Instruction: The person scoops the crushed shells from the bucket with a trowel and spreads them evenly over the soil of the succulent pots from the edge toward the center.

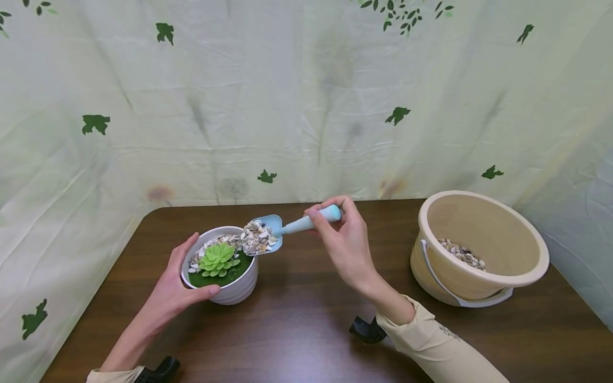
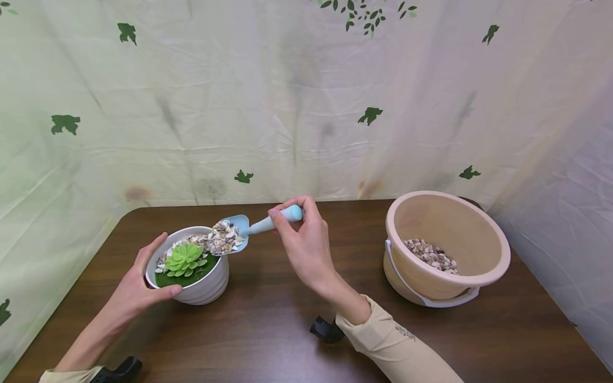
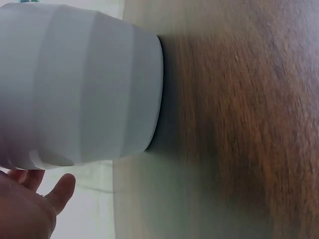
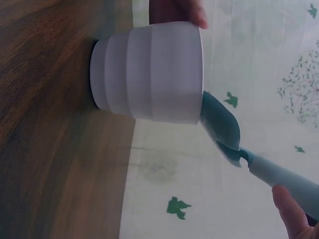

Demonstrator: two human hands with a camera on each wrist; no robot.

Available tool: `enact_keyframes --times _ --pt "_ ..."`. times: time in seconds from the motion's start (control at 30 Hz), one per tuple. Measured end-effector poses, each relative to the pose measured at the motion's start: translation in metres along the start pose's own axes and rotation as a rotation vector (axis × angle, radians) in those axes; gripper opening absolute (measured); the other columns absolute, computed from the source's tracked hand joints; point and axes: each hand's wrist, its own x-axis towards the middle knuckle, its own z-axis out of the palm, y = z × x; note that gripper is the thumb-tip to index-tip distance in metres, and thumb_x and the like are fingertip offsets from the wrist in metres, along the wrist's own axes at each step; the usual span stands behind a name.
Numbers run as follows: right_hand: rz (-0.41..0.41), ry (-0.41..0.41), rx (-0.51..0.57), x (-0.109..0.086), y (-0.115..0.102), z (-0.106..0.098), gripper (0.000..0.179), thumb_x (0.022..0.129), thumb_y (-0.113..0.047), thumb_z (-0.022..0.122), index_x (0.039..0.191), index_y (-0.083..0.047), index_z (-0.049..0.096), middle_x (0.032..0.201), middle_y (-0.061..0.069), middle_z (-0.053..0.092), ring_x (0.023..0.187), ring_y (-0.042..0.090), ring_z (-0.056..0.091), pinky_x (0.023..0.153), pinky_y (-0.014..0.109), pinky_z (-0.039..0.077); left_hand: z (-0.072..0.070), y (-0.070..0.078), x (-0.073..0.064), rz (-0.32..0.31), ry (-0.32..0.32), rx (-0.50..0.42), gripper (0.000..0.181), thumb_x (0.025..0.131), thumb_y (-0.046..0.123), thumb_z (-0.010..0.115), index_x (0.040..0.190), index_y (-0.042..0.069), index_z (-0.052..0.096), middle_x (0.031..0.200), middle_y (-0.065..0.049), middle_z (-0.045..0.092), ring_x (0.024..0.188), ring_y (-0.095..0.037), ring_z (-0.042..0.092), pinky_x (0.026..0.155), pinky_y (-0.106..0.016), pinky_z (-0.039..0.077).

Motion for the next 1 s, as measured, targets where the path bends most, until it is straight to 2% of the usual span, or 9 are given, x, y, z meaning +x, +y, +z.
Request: enact_keyframes --times 0.13,0.27,0.4,0.57,0.67,0.77,0.87,1.0 --pt "-0.016 -0.003 -0.011 0.0 0.0 0.0 0.022 0.092 -0.01 0.069 0.104 0.0 0.052 0.101 0.017 0.068 0.096 0.027 0.067 0.078 0.042 0.056 -0.004 0.0 -0.001 -0.039 -0.042 -0.024 0.105 0.078 0.012 0.081 0.158 0.029 0.015 0.152 -0.013 0.023 0.13 -0.031 0.03 0.088 -0.01 0.03" --pt "-0.038 -0.011 -0.029 0.0 0.0 0.0 0.023 0.092 -0.01 0.069 0.104 -0.001 0.052 0.1 0.016 0.068 0.095 0.027 0.067 0.077 0.045 0.055 -0.006 0.001 -0.003 -0.069 -0.074 -0.086 0.101 0.082 0.01 0.077 0.158 0.031 0.014 0.153 -0.014 0.024 0.128 -0.02 0.032 0.088 -0.011 0.034" --pt "-0.045 -0.006 -0.046 0.0 -0.001 0.001 0.022 0.092 -0.009 0.069 0.104 0.0 0.053 0.1 0.015 0.069 0.094 0.026 0.068 0.076 0.044 0.056 -0.005 0.001 -0.003 -0.059 -0.057 -0.079 0.1 0.081 0.009 0.078 0.158 0.028 0.016 0.151 -0.014 0.027 0.123 -0.01 0.035 0.088 -0.012 0.034" --pt "-0.031 0.0 -0.078 -0.002 -0.011 0.004 0.019 0.092 -0.002 0.067 0.103 0.003 0.052 0.1 0.018 0.069 0.092 0.028 0.067 0.076 0.037 0.056 -0.002 0.001 -0.002 -0.053 -0.029 -0.036 0.104 0.079 0.011 0.081 0.158 0.025 0.015 0.152 -0.013 0.026 0.127 -0.024 0.035 0.088 -0.01 0.032" --pt "-0.026 -0.005 -0.093 -0.003 -0.021 0.006 0.019 0.092 0.002 0.065 0.102 0.006 0.05 0.101 0.023 0.068 0.092 0.031 0.067 0.076 0.036 0.056 0.0 0.0 -0.001 -0.023 -0.012 -0.001 0.106 0.077 0.012 0.083 0.158 0.025 0.016 0.151 -0.012 0.025 0.128 -0.031 0.034 0.088 -0.009 0.029" --pt "-0.022 -0.006 -0.102 -0.003 -0.027 0.007 0.018 0.092 0.004 0.065 0.102 0.008 0.05 0.1 0.024 0.067 0.092 0.033 0.067 0.076 0.035 0.056 0.001 -0.001 -0.001 0.009 -0.001 0.031 0.107 0.074 0.013 0.084 0.158 0.025 0.018 0.15 -0.012 0.026 0.128 -0.032 0.033 0.089 -0.01 0.027" --pt "-0.023 -0.008 -0.107 -0.003 -0.029 0.008 0.018 0.092 0.004 0.065 0.102 0.008 0.05 0.1 0.024 0.067 0.093 0.034 0.066 0.076 0.035 0.056 0.0 -0.001 -0.001 0.007 -0.018 0.006 0.105 0.077 0.011 0.082 0.158 0.028 0.017 0.152 -0.011 0.023 0.129 -0.03 0.031 0.089 -0.01 0.028" --pt "-0.043 -0.01 -0.117 -0.004 -0.028 0.008 0.018 0.092 0.003 0.065 0.101 0.008 0.05 0.1 0.024 0.067 0.093 0.034 0.066 0.076 0.035 0.056 -0.001 0.0 -0.003 -0.017 -0.05 -0.052 0.099 0.082 0.01 0.076 0.158 0.03 0.016 0.155 -0.01 0.022 0.129 -0.017 0.031 0.088 -0.01 0.032"
